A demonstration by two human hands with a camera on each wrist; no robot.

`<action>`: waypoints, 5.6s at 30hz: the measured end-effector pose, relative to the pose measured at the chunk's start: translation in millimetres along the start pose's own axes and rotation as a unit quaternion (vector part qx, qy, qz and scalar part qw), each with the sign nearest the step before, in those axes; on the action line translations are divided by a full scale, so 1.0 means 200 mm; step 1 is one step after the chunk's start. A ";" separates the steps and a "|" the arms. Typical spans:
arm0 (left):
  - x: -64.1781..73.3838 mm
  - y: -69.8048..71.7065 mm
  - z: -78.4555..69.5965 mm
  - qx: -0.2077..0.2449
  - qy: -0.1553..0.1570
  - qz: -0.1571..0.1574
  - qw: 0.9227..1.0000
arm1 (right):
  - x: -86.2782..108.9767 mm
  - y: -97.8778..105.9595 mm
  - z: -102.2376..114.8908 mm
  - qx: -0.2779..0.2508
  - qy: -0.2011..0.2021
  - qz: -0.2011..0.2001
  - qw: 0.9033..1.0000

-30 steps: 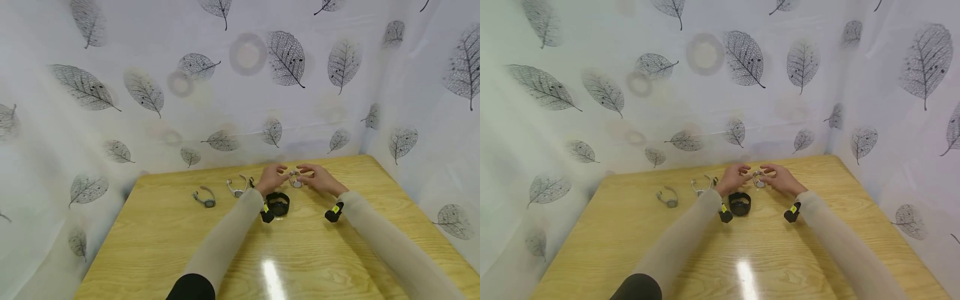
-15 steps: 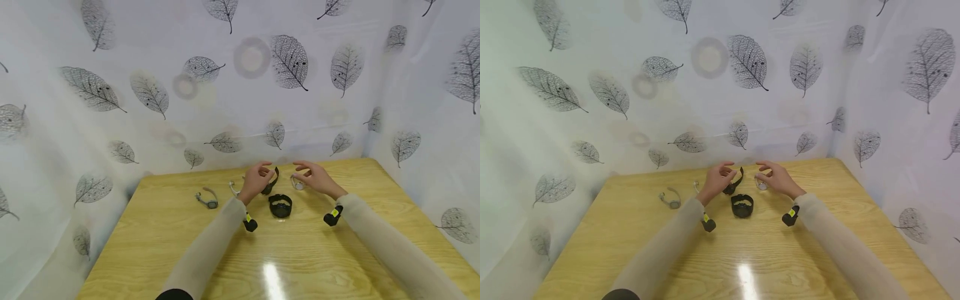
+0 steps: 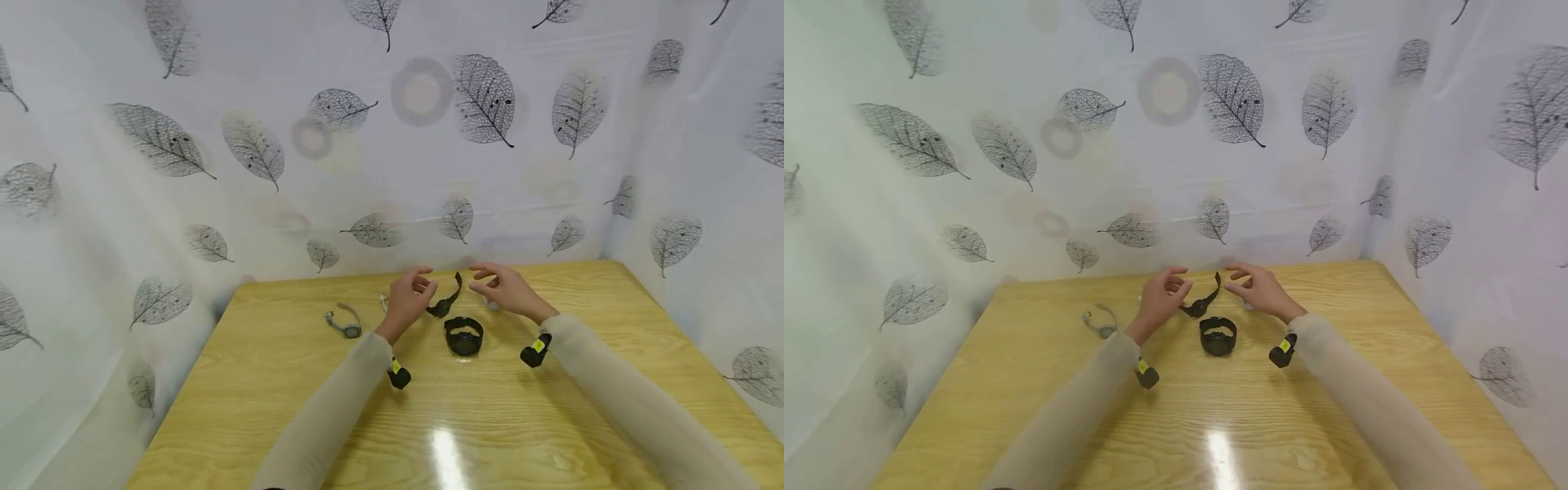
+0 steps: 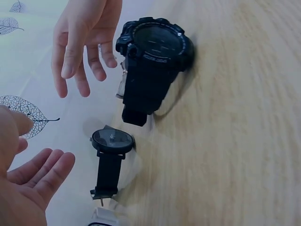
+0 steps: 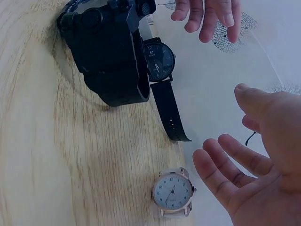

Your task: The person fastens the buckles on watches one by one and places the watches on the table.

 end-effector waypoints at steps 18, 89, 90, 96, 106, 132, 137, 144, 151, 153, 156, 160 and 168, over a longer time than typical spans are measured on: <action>0.13 -0.05 0.01 0.012 0.139 0.004 0.990 | -0.12 -0.13 0.04 -0.019 -0.089 0.054 0.994; 0.05 -0.12 -0.08 0.256 0.044 -0.116 0.959 | -0.06 -0.16 0.09 -0.222 0.034 -0.186 0.957; 0.05 -0.12 -0.09 0.262 0.041 -0.115 0.957 | -0.06 -0.15 0.10 -0.239 0.038 -0.189 0.951; 0.05 -0.12 -0.13 0.279 0.036 -0.115 0.953 | -0.05 -0.14 0.11 -0.267 0.040 -0.200 0.942; 0.04 -0.13 -0.09 0.283 0.028 -0.118 0.951 | -0.03 -0.13 0.10 -0.224 0.032 -0.211 0.951; 0.03 -0.05 -0.05 0.325 0.010 -0.074 0.943 | 0.01 -0.12 0.11 -0.243 0.090 -0.169 0.951; 0.04 -0.04 -0.03 0.321 0.020 -0.070 0.944 | 0.02 -0.12 0.12 -0.243 0.092 -0.180 0.949; 0.05 -0.03 -0.02 0.333 0.015 -0.063 0.941 | 0.06 -0.09 0.19 -0.246 0.083 -0.201 0.945; 0.06 -0.03 -0.01 0.324 0.000 -0.060 0.944 | 0.11 -0.08 0.24 -0.245 0.094 -0.198 0.944; 0.06 -0.03 0.00 0.324 -0.001 -0.060 0.944 | 0.11 -0.08 0.23 -0.245 0.091 -0.195 0.945; 0.05 -0.03 0.00 0.325 0.005 -0.060 0.944 | 0.11 -0.09 0.23 -0.248 0.087 -0.187 0.946; 0.05 -0.01 -0.01 0.329 0.015 -0.059 0.942 | 0.12 -0.09 0.23 -0.246 0.086 -0.178 0.949; 0.05 0.00 -0.02 0.330 0.011 -0.055 0.942 | 0.15 -0.09 0.25 -0.208 0.083 -0.167 0.960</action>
Point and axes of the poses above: each hand's wrist, its own x-axis away from the middle knuckle, its own y-axis out of the back of the hand, z = x × y, the point moved 1 cm from there along -x, towards the middle knuckle
